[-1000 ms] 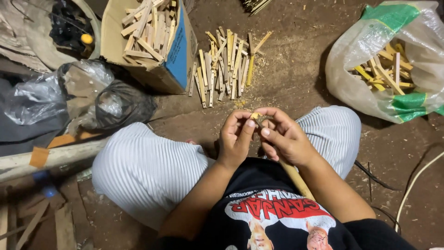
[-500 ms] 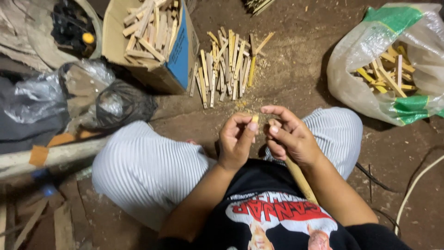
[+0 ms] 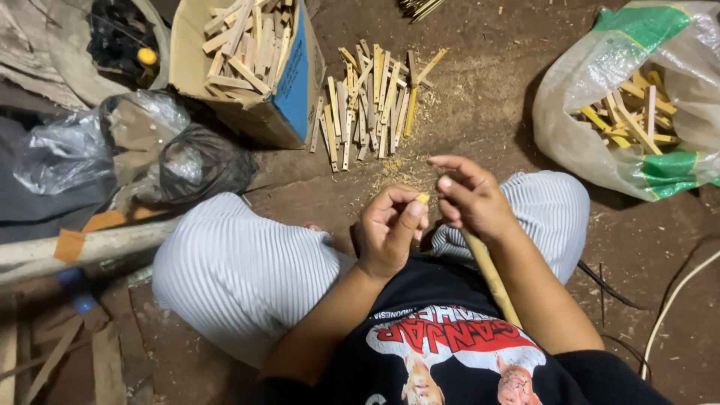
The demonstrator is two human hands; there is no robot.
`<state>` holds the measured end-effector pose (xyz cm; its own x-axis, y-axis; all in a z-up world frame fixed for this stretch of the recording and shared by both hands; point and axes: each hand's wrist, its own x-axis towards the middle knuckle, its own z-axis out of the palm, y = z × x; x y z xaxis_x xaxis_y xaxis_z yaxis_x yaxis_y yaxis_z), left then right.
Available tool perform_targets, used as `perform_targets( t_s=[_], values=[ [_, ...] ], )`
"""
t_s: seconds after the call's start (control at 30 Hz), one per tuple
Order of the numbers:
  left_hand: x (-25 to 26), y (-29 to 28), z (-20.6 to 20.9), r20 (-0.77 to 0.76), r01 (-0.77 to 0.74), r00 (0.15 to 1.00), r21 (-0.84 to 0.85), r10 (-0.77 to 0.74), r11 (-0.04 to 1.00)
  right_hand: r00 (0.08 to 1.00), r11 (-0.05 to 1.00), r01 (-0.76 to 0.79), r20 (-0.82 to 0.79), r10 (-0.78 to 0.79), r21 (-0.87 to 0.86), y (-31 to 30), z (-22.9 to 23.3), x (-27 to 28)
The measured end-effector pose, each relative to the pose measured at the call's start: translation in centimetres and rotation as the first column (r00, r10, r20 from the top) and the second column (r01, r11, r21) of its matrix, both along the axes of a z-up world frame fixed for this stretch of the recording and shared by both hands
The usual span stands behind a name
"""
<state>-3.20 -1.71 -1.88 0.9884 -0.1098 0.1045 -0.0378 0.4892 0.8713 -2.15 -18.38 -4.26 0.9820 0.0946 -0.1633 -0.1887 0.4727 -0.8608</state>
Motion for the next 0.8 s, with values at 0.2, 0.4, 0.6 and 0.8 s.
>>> perform_targets(
  t_s=[0.2, 0.4, 0.6, 0.8],
  values=[
    [1.2, 1.0, -0.5, -0.027, -0.008, 1.0, 0.283, 0.016, 0.959, 0.998, 0.984, -0.055, 0.035, 0.05, 0.168, 1.8, 4.0, -2.3],
    [1.7, 1.5, 1.0, 0.136, -0.069, 0.991, 0.418, 0.013, 0.906, 0.99, 0.987, -0.122, 0.085, 0.113, 0.103, 2.7, 4.4, -2.2],
    [1.5, 1.6, 0.5, 0.062, -0.018, 0.998, 0.341, -0.003, 0.94, 0.991, 0.99, -0.102, 0.093, 0.093, 0.1, 2.7, 4.9, -2.3],
    [1.2, 1.1, -0.4, 0.029, -0.018, 1.0, 0.278, 0.01, 0.961, 0.99, 0.996, -0.081, 0.123, 0.075, 0.047, 2.3, 4.3, -2.2]
  ],
)
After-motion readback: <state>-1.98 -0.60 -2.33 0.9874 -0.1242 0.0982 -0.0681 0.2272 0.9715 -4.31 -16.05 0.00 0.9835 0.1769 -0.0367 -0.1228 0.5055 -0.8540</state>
